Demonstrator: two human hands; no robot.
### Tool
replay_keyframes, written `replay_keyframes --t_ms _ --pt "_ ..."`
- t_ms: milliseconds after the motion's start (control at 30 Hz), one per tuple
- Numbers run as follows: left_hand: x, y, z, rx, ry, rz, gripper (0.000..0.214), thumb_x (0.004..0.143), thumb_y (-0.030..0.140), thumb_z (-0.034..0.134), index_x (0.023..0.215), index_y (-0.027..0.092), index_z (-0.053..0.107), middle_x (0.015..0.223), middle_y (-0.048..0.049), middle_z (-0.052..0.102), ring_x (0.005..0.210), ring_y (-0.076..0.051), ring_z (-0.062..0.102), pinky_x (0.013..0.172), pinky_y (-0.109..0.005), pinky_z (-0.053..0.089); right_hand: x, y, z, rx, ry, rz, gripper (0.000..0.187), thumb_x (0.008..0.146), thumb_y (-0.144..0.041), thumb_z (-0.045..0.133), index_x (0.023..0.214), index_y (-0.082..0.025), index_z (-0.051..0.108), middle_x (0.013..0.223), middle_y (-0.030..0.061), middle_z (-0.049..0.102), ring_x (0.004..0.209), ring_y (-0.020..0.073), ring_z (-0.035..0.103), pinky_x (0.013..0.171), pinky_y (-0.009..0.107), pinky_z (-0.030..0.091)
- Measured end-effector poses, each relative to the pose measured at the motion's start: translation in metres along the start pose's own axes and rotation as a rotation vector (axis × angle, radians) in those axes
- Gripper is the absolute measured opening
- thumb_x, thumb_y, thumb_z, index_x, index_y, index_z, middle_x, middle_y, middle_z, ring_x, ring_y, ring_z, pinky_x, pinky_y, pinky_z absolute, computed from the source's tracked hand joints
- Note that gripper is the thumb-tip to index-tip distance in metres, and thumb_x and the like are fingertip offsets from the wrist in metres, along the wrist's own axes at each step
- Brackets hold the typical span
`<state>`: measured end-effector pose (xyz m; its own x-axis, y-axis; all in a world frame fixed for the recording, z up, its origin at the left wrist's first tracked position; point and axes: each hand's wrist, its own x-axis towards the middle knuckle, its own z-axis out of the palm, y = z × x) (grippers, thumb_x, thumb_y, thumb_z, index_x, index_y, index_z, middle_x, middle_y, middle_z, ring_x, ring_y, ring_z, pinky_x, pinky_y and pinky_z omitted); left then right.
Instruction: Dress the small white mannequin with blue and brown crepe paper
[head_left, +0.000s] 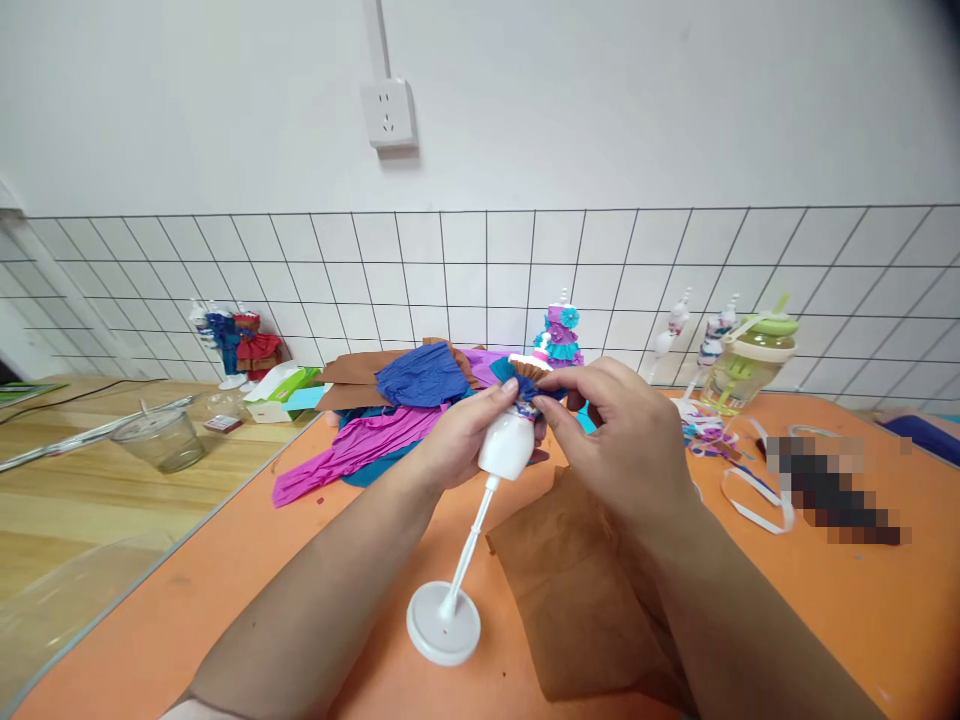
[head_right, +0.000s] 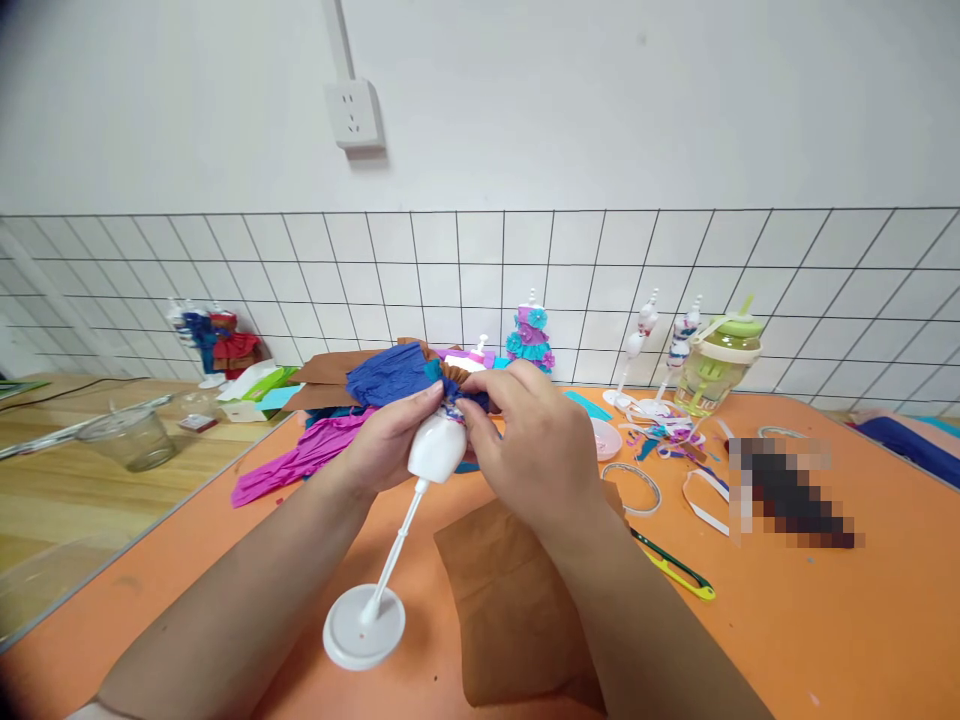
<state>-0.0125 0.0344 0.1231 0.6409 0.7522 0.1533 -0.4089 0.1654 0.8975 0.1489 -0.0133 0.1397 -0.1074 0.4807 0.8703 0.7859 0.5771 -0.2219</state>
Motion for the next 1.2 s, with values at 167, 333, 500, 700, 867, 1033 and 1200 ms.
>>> replay_keyframes --t_ms 167,333,500,700,867,1033,1200 --pt "0.002 -0.002 -0.001 0.088 0.038 0.022 0.038 0.081 0.051 0.067 0.087 0.014 0.061 0.074 -0.0045 0.066 0.065 -0.016 0.065 0.066 -0.03 0.055 -0.001 0.001 0.0 0.0 -0.035 0.014 0.006 0.084 -0.023 0.062 0.086 -0.022 0.068 0.076 0.0001 0.063 0.066 0.0149 0.056 0.058 0.027 0.039" --pt "0.002 -0.003 0.0 0.15 0.093 0.063 0.037 0.082 0.052 0.065 0.082 0.015 0.06 0.065 -0.0006 0.062 0.057 -0.014 0.063 0.052 -0.022 0.05 -0.002 0.0 0.001 0.052 -0.029 -0.025 0.007 0.083 -0.017 0.059 0.083 -0.021 0.065 0.077 0.0 0.065 0.067 0.0137 0.058 0.057 0.025 0.04" --pt "-0.001 0.0 0.004 0.095 0.072 -0.021 0.039 0.084 0.053 0.061 0.084 0.014 0.062 0.069 -0.0044 0.066 0.061 -0.016 0.064 0.061 -0.03 0.055 -0.003 0.002 0.004 0.095 -0.009 -0.062 0.01 0.088 -0.019 0.055 0.085 -0.022 0.064 0.079 -0.0002 0.064 0.064 0.0121 0.055 0.058 0.024 0.04" --pt "-0.001 0.0 0.001 0.195 0.054 -0.05 0.04 0.084 0.053 0.062 0.086 0.013 0.064 0.072 -0.0055 0.066 0.062 -0.015 0.063 0.064 -0.03 0.054 -0.002 0.002 0.005 0.065 -0.011 -0.027 0.006 0.083 -0.016 0.06 0.081 -0.021 0.063 0.068 -0.003 0.059 0.061 0.0112 0.053 0.056 0.023 0.037" --pt "-0.001 0.0 -0.001 0.183 0.01 -0.047 0.042 0.082 0.055 0.063 0.086 0.013 0.062 0.072 -0.0056 0.066 0.063 -0.016 0.063 0.067 -0.033 0.055 -0.003 0.001 0.007 0.073 -0.005 0.054 0.008 0.083 -0.02 0.063 0.091 -0.022 0.063 0.063 -0.0056 0.054 0.056 0.0107 0.05 0.054 0.023 0.037" --pt "-0.003 0.007 0.001 0.124 0.051 0.016 0.041 0.078 0.053 0.069 0.091 0.015 0.061 0.072 -0.0048 0.066 0.066 -0.016 0.064 0.068 -0.033 0.056 -0.002 -0.001 0.002 0.138 0.113 0.114 0.012 0.086 -0.023 0.063 0.098 -0.021 0.063 0.071 -0.0051 0.056 0.05 0.0075 0.044 0.05 0.022 0.036" --pt "-0.003 0.008 0.004 0.201 0.122 0.095 0.037 0.081 0.051 0.067 0.084 0.014 0.06 0.067 -0.0051 0.067 0.058 -0.016 0.064 0.053 -0.025 0.05 -0.001 -0.004 0.0 0.137 0.072 0.016 0.003 0.082 -0.022 0.066 0.083 -0.019 0.066 0.064 -0.0039 0.052 0.057 0.01 0.047 0.053 0.023 0.036"
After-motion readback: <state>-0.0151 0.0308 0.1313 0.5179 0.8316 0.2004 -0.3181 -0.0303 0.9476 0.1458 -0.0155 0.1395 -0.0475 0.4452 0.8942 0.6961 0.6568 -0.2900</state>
